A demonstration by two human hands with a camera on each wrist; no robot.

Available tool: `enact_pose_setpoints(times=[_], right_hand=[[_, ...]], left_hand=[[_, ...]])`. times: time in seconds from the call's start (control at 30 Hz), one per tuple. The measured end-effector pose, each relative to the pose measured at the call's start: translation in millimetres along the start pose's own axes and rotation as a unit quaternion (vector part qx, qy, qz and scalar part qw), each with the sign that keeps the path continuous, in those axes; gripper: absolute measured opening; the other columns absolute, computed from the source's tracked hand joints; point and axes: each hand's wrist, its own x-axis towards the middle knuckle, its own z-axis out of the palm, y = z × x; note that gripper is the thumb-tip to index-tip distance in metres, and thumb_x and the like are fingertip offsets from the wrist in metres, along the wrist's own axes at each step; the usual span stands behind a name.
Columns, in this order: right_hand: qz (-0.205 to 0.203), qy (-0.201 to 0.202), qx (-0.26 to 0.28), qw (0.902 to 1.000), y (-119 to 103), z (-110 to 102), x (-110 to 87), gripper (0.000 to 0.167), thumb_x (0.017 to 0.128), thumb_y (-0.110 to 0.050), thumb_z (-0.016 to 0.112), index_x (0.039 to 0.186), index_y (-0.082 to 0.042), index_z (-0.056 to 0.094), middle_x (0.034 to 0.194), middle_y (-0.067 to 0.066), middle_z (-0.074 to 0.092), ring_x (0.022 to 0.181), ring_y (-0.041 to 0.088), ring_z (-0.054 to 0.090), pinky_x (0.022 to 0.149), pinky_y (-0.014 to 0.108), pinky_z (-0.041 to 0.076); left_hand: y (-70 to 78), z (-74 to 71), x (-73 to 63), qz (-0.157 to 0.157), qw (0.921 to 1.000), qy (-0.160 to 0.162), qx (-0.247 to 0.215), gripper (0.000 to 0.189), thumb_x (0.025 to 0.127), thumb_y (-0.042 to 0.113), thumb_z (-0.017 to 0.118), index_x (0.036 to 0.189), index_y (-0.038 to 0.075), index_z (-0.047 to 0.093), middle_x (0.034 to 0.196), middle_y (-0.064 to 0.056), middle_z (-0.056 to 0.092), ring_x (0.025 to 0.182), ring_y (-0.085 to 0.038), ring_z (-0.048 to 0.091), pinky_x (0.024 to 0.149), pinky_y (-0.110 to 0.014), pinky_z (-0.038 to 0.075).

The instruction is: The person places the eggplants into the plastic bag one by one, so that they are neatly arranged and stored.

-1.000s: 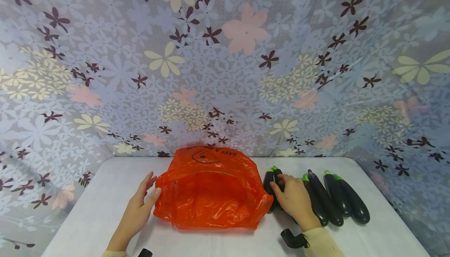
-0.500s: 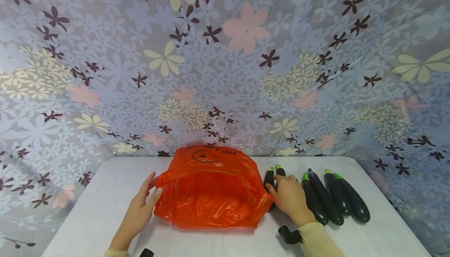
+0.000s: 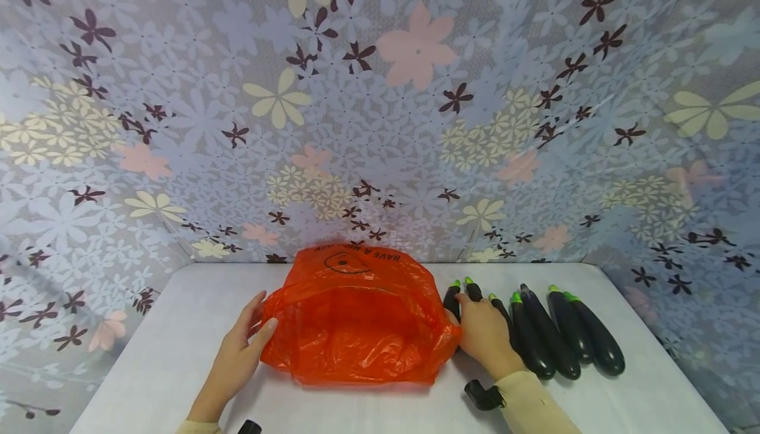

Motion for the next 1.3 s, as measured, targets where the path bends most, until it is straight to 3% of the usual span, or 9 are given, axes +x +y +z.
enact_pose_setpoints(times=[0.17,0.3,0.47,0.73,0.87,1.07,1.3], right_hand=[[0.01,0.011,0.023,0.9996,0,1,1.2,0.047,0.093,-0.031,0.068,0.125,0.003,0.065,0.097,0.021,0.071,0.088,0.042,0.065,0.08,0.06,0.054],[0.016,0.009,0.032,0.9993,0,-2,0.3,0.047,0.092,-0.031,0.07,0.124,0.003,0.065,0.098,0.021,0.071,0.089,0.042,0.065,0.081,0.06,0.054],[0.025,-0.001,0.059,0.9979,-1,-6,-0.7,0.048,0.091,-0.03,0.07,0.124,0.005,0.064,0.098,0.02,0.072,0.091,0.041,0.065,0.081,0.059,0.054],[0.058,-0.008,0.099,0.9933,2,-8,0.1,0.05,0.093,-0.032,0.066,0.122,0.008,0.065,0.11,0.025,0.07,0.097,0.042,0.066,0.086,0.057,0.053],[0.07,-0.002,0.123,0.9899,3,-9,0.2,0.048,0.093,-0.033,0.065,0.12,0.007,0.067,0.104,0.022,0.071,0.092,0.039,0.066,0.083,0.055,0.053],[0.069,0.023,0.173,0.9822,3,-14,-2.1,0.045,0.093,-0.032,0.065,0.12,0.004,0.068,0.098,0.018,0.071,0.083,0.032,0.064,0.076,0.05,0.055],[0.082,0.068,0.219,0.9699,4,-24,-7.9,0.046,0.095,-0.032,0.063,0.125,0.003,0.066,0.105,0.021,0.071,0.091,0.034,0.067,0.078,0.05,0.055]], left_hand=[[-2.0,3.9,0.3,0.029,0.9994,0.022,0.003,0.058,0.101,0.031,0.06,0.152,0.009,0.04,0.142,-0.02,0.054,0.124,-0.037,0.056,0.098,-0.048,0.05],[-2.2,6.1,1.1,0.023,0.999,0.034,0.017,0.057,0.101,0.031,0.061,0.15,0.009,0.042,0.138,-0.017,0.058,0.12,-0.033,0.059,0.092,-0.03,0.051],[-4.9,9.9,1.3,0.029,0.9974,0.058,0.03,0.055,0.102,0.031,0.06,0.148,0.007,0.044,0.134,-0.017,0.06,0.111,-0.029,0.062,0.086,-0.021,0.05],[1.9,14.1,0.6,0.014,0.996,0.071,0.053,0.056,0.101,0.027,0.062,0.149,0.006,0.042,0.13,-0.017,0.059,0.096,-0.023,0.059,0.075,-0.019,0.052],[4.5,16.3,0.4,0.007,0.9939,0.085,0.069,0.058,0.099,0.027,0.064,0.148,0.005,0.043,0.124,-0.017,0.061,0.084,-0.02,0.056,0.066,-0.021,0.051],[6.4,19.3,0.4,0.012,0.9883,0.118,0.096,0.054,0.099,0.025,0.065,0.144,0.002,0.047,0.105,-0.014,0.063,0.069,-0.017,0.047,0.058,-0.022,0.045],[5.4,20.8,-0.5,0.028,0.9833,0.142,0.11,0.048,0.098,0.022,0.064,0.138,-0.003,0.053,0.089,-0.01,0.059,0.062,-0.016,0.044,0.053,-0.024,0.041]])
